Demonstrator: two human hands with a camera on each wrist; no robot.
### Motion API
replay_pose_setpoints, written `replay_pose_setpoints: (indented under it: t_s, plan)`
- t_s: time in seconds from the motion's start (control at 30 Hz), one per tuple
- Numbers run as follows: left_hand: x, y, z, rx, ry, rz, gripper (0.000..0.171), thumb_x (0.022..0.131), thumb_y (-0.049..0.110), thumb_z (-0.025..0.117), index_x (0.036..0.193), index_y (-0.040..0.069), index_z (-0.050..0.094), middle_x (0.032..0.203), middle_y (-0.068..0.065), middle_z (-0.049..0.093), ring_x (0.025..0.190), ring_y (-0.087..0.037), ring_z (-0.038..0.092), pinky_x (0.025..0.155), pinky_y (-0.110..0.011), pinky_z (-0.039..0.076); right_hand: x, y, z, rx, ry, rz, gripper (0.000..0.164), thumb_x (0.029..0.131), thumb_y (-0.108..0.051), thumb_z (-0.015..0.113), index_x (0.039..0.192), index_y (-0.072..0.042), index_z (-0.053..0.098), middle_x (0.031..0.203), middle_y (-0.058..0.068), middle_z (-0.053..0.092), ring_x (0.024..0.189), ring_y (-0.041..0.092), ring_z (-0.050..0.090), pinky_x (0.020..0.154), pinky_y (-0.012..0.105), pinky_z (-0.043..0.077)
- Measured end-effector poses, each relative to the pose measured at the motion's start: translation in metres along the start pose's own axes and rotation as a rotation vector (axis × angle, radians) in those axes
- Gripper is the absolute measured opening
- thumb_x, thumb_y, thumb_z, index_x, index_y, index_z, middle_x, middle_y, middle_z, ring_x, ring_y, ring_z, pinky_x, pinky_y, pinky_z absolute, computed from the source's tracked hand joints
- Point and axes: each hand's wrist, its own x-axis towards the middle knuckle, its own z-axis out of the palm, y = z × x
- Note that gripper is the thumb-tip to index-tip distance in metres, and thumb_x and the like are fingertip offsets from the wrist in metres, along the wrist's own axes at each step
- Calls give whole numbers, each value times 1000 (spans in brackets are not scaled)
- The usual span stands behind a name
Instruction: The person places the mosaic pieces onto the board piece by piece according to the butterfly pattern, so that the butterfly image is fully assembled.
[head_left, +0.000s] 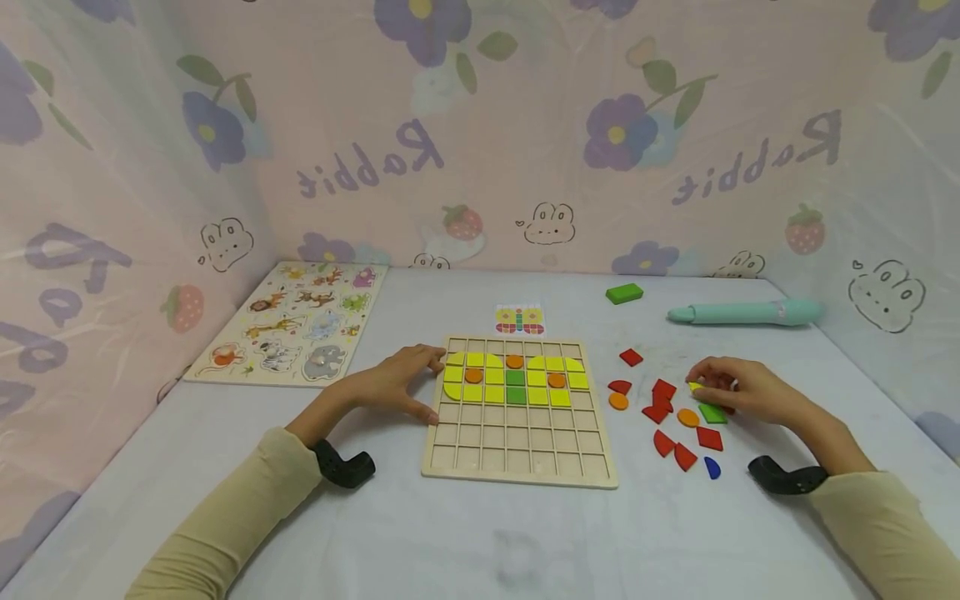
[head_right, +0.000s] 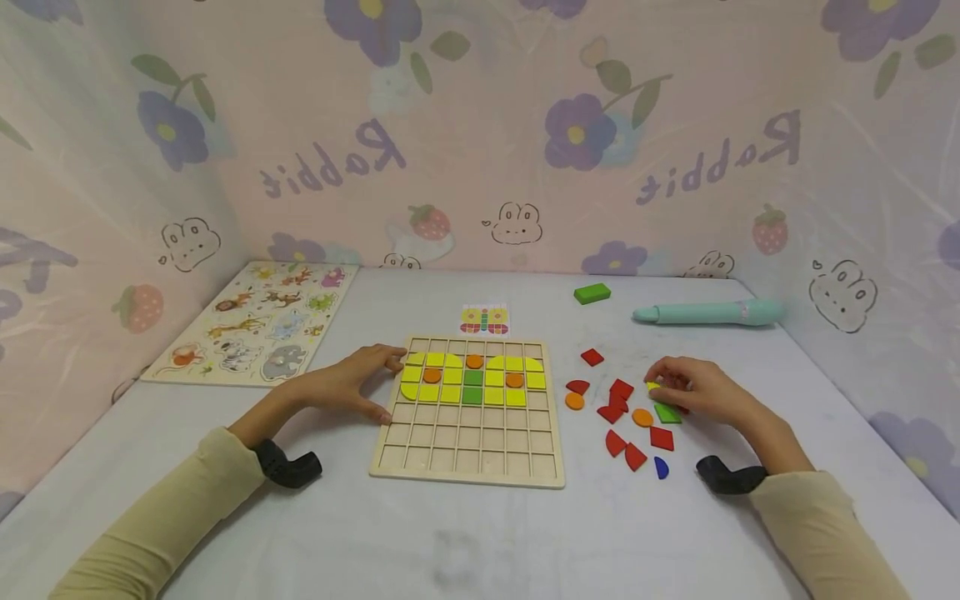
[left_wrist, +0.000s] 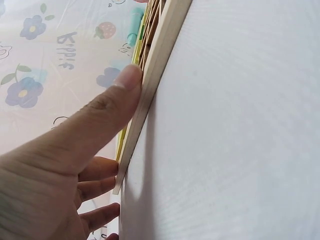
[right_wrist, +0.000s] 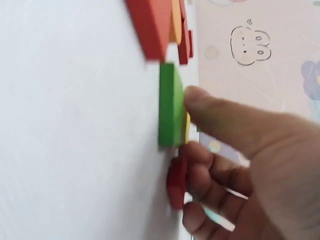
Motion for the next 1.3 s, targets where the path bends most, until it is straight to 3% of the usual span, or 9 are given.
replay_pose_setpoints:
  t_s: [0.1, 0.27, 0.37, 0.5, 0.77, 1.03, 1.3]
  plan:
    - [0, 0, 0, 1, 0, 3, 74, 71, 45, 78, 127, 8, 46, 148, -13, 30, 137, -33, 22, 113, -50, 18, 1, 0, 1, -12, 1, 5, 27, 88, -24, 65, 110, -9, 60, 78, -2, 51, 65, 8, 46, 56, 21, 42]
    - [0, 0, 0, -11, -2, -3, 73, 70, 45, 78, 126, 9, 47, 149, -13, 29, 137, -33, 22, 112, -50, 17, -3, 3, -1, 30, -31, -83, 33, 87, -11, 65, 119, -9, 60, 103, 4, 52, 76, 8, 45, 59, 20, 42]
    - [0, 1, 0, -19, -5, -8, 74, 70, 45, 79, 126, 9, 47, 149, -13, 29, 138, -34, 22, 112, -51, 17, -4, 5, 0, 57, -33, -132, 32, 86, -5, 64, 117, -9, 61, 108, 5, 52, 77, 7, 45, 59, 20, 42]
    - [-1, 0, 0, -21, -5, -10, 74, 70, 45, 79, 126, 9, 47, 149, -13, 29, 137, -34, 22, 112, -51, 17, -2, 6, 2, 30, 23, -163, 29, 84, -6, 67, 112, -9, 63, 101, 2, 56, 74, 6, 45, 58, 19, 43]
    - [0, 1, -1, -22, -8, -15, 74, 70, 46, 78, 126, 9, 47, 149, -12, 29, 138, -33, 21, 112, -51, 17, -1, 8, 4, -53, 112, -117, 29, 77, -13, 75, 103, -7, 65, 84, -5, 53, 67, 4, 45, 53, 19, 44]
    - [0, 1, -1, -26, -7, -8, 73, 70, 45, 78, 125, 9, 47, 149, -13, 29, 137, -34, 22, 112, -51, 17, -2, 13, 5, -1, 106, -102, 30, 78, -15, 75, 105, -9, 65, 94, -1, 57, 74, 6, 44, 58, 18, 45]
    - [0, 1, -2, -22, -8, -13, 74, 70, 46, 78, 125, 9, 47, 149, -13, 29, 137, -34, 22, 112, -51, 17, 3, 3, 4, -9, 124, -89, 25, 80, -18, 74, 101, -10, 64, 81, -5, 52, 69, 6, 46, 56, 19, 45]
